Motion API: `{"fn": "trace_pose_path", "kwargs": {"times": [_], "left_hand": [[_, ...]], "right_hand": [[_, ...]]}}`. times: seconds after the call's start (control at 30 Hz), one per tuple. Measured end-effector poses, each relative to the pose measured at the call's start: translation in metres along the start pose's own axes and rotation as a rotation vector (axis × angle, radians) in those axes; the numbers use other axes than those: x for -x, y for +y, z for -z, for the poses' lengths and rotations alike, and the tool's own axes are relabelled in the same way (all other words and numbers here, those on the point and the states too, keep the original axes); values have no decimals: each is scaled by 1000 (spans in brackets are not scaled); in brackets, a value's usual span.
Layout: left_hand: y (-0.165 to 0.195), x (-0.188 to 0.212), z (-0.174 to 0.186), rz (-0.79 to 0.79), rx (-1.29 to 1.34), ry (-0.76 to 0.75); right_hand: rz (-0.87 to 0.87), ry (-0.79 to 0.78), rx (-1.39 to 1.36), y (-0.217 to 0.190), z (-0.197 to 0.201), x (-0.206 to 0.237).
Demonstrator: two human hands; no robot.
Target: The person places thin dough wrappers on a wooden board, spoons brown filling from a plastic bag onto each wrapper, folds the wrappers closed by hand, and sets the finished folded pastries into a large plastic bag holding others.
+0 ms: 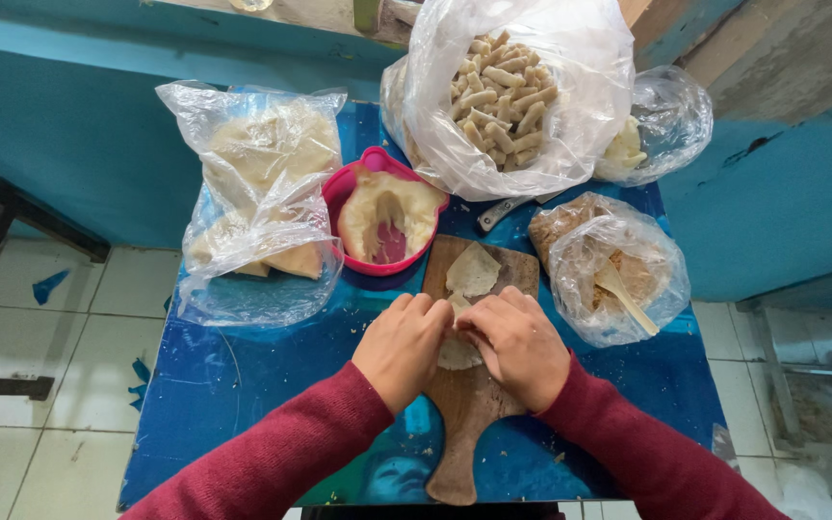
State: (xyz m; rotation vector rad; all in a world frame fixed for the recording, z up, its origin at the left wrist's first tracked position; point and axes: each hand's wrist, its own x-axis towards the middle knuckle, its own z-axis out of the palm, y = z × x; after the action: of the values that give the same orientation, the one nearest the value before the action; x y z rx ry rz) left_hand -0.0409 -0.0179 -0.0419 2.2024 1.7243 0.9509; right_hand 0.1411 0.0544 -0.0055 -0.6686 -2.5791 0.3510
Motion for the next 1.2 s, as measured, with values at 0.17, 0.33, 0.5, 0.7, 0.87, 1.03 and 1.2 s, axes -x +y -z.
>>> {"fn": "trace_pose_path", "kwargs": {"times": [0.17,0.33,0.5,0.7,0.87,1.03,1.2], "left_hand": [[0,-1,-1,-57,-111,64],[1,3,0,-18,-91,79],[3,10,2,64,-40,112],[6,7,10,77,-33,91],[8,7,12,105,-18,94],[17,4,19,46,-8,210],[41,3,30,-207,-30,275]], "right_hand": [[13,19,168,-6,-3,-2],[21,108,148,-5,-5,-1],[105,88,277,-7,-7,11],[60,86,316,-6,-15,5],[-220,123,-131,5,-6,-2],[-469,62,-532,8,11,5],[-419,7,-811,4,24,18]]}}
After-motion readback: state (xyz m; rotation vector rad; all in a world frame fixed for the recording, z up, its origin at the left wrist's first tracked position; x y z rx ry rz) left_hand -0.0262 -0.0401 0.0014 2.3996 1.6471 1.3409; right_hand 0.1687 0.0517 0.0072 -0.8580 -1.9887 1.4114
